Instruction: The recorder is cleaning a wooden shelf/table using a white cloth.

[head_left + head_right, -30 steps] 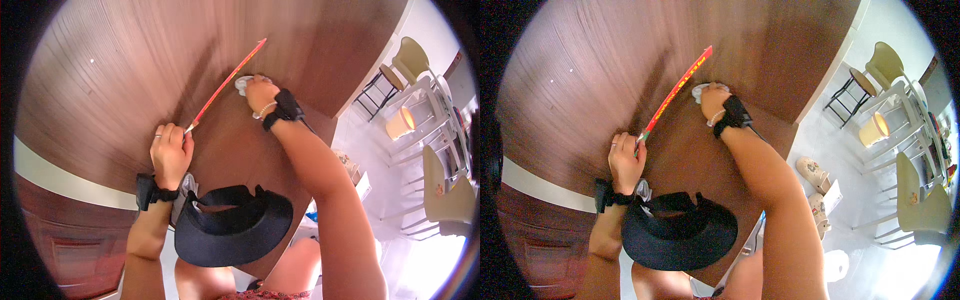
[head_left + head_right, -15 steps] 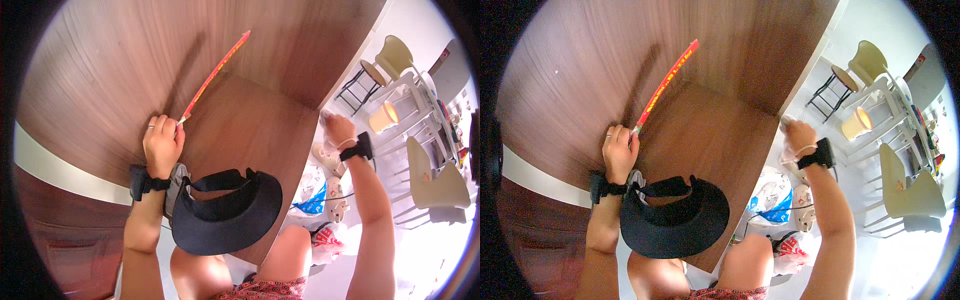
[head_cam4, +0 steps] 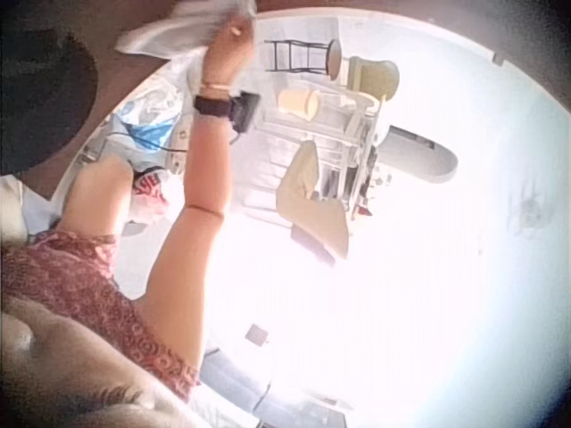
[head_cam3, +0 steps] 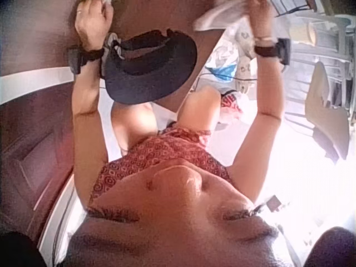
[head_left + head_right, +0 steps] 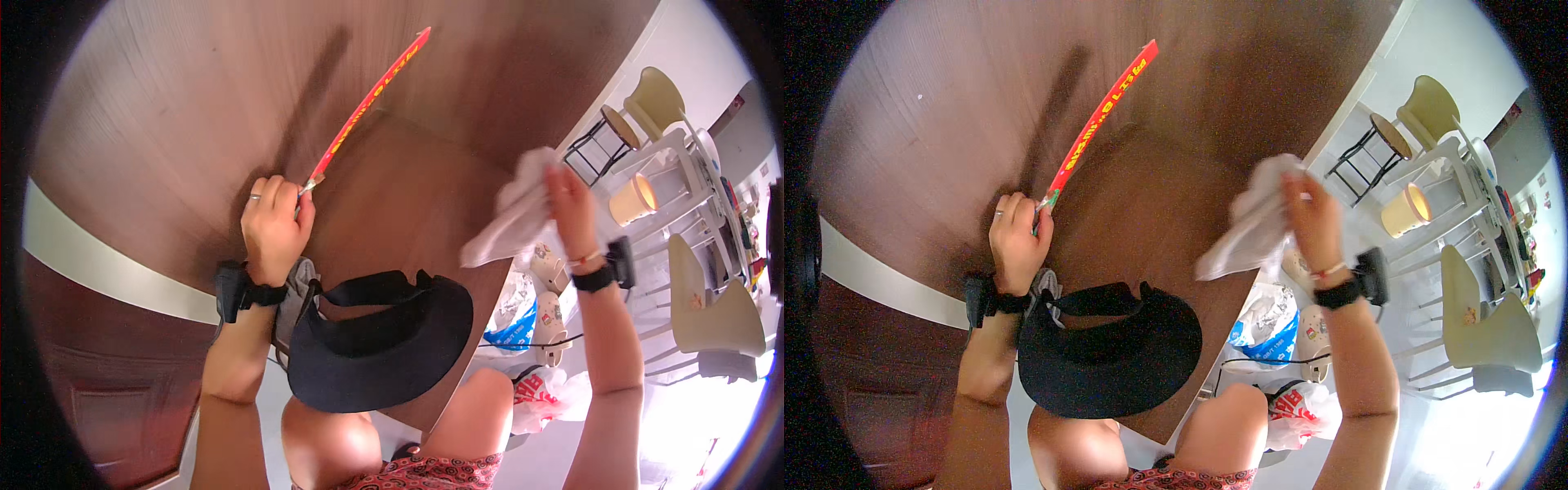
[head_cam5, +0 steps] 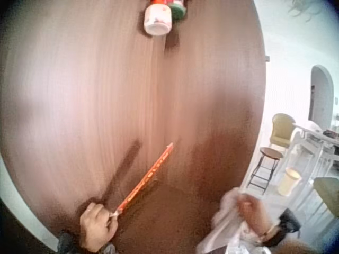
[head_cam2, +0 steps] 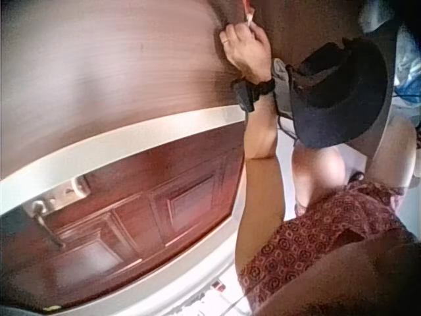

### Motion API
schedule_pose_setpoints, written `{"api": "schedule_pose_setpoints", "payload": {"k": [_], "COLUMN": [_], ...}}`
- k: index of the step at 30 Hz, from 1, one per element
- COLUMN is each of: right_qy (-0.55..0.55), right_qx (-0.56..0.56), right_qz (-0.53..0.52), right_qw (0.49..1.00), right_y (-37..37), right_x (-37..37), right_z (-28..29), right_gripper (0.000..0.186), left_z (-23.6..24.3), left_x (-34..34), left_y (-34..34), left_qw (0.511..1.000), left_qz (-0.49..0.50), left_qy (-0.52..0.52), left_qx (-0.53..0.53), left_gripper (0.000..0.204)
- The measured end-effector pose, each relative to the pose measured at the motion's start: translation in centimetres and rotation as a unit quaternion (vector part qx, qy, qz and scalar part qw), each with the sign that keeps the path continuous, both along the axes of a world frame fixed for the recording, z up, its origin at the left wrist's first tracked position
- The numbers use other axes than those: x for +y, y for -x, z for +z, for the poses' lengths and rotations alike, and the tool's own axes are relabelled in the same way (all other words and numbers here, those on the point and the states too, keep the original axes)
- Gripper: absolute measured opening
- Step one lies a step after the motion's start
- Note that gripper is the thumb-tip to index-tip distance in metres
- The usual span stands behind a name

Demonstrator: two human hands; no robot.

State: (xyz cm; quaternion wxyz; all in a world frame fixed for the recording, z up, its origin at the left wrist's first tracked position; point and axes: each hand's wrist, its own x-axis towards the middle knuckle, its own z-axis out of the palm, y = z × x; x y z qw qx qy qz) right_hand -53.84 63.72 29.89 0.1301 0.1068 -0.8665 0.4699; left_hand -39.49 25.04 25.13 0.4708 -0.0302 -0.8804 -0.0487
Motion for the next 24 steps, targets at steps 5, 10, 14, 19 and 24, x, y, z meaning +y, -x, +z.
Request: {"api": "schedule_pose_setpoints", "payload": {"k": [5,10,14,19,24], "right_qy": [-0.225,-0.316,-0.391,-0.379,-0.375], "right_qx": [0.171,0.211,0.167,0.257,0.295], "right_qz": [0.315,0.312,0.215,0.201,0.165], "right_qw": [0.906,0.871,0.879,0.866,0.863], "right_y": [-0.7,4.2,9.2,12.3,12.4], "right_x": [-12.4,-20.9,-25.2,-26.7,-27.4], "right_z": [-5.5,-9.8,-8.2,-8.4,-8.3], "right_gripper": [0.034,0.063,0.074,0.061,0.052], "left_z": [0.0,0.0,-0.3,0.3,0.0], "left_x": [-0.1,-0.2,-0.1,-0.1,-0.2], "left_y": [0.0,0.1,0.3,0.0,-0.2], "left_qw": [0.999,0.999,0.998,0.997,0.997], "left_qz": [-0.012,-0.026,-0.024,-0.042,-0.022], "left_qy": [-0.018,-0.022,-0.023,-0.015,0.002], "left_qx": [-0.028,-0.029,-0.055,-0.065,-0.076], "left_gripper": [0.015,0.014,0.014,0.015,0.015]}}
